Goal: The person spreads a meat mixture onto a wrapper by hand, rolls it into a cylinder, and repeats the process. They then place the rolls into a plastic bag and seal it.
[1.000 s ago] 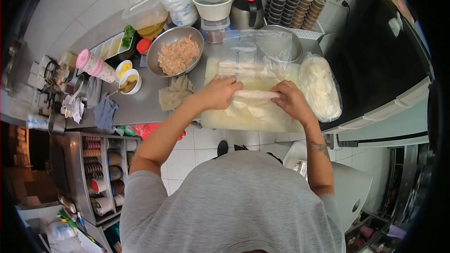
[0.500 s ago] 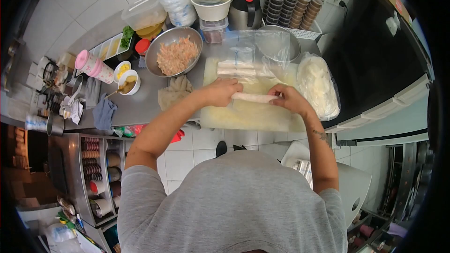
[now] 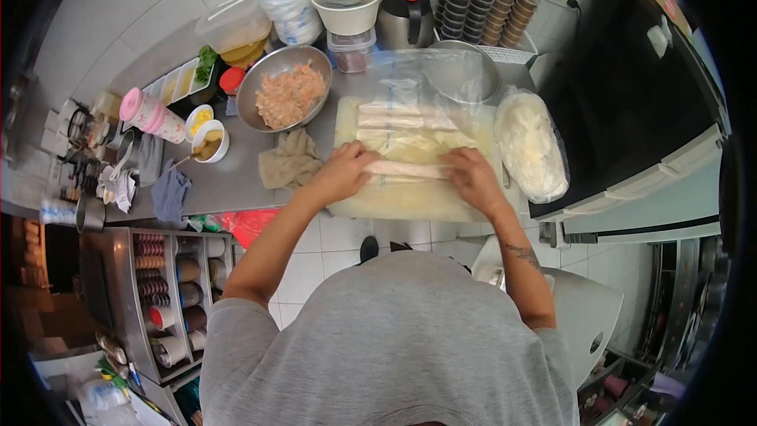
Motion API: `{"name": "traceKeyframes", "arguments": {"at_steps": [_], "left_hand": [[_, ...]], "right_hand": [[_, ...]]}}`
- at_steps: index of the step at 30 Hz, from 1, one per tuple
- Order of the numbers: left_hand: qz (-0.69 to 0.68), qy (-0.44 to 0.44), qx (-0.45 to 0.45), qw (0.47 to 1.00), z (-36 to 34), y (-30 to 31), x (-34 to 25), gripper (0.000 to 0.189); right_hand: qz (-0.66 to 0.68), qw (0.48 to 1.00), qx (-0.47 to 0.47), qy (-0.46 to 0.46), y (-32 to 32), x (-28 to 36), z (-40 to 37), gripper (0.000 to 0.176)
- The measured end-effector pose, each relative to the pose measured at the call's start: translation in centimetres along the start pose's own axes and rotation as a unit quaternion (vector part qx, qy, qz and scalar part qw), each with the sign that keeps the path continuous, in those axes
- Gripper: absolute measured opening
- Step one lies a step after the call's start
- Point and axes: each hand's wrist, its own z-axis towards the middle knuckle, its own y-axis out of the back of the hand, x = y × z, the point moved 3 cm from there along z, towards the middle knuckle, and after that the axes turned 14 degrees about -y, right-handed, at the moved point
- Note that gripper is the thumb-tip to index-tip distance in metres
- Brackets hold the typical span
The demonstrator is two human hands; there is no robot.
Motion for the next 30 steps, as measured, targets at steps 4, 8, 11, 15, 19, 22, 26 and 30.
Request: {"name": "traceKeyframes", "arguments": {"at_steps": [4, 8, 11, 15, 19, 22, 26, 30], "left_hand": [[0.02, 0.001, -0.053, 0.998, -1.0, 0.7, -1.0, 0.049], [0.005, 0.033, -0.117, 0.993, -2.8, 1.7, -0.9, 0.056], [0.019, 0.024, -0.103, 0.994, -3.9, 1.6, -1.6, 0.057], [0.008, -0.01, -0.043, 0.999, -4.4, 0.4, -4.5, 0.051], [0.014, -0.002, -0.044, 0.999, -4.4, -0.5, -3.4, 0.047], [-0.054, -0.04, -0.066, 0.996, -3.5, 0.2, -2.9, 0.042], [-0.127, 0.053, -0.172, 0.975, 0.6, 1.7, -0.3, 0.036], [-0.073, 0.243, -0.3, 0.919, 4.1, -0.8, 6.5, 0.031]], "right_hand": [[-0.02, 0.999, -0.004, 0.027, -3.7, 2.9, 0.6, 0.03], [-0.029, 0.999, 0.014, 0.002, -5.5, 2.4, 0.7, 0.031], [-0.012, 0.999, 0.053, -0.003, -5.0, 2.0, 0.8, 0.032], [0.054, 0.998, 0.008, -0.006, -2.1, 1.5, 0.3, 0.035], [0.082, 0.994, -0.071, -0.032, 1.3, -2.2, -2.4, 0.039], [0.147, 0.958, -0.088, -0.231, 1.8, -5.6, -3.3, 0.035], [0.103, 0.952, -0.145, -0.249, 0.5, -8.6, 0.4, 0.023], [0.2, 0.929, -0.094, -0.296, -0.1, -9.5, 3.2, 0.016]]}}
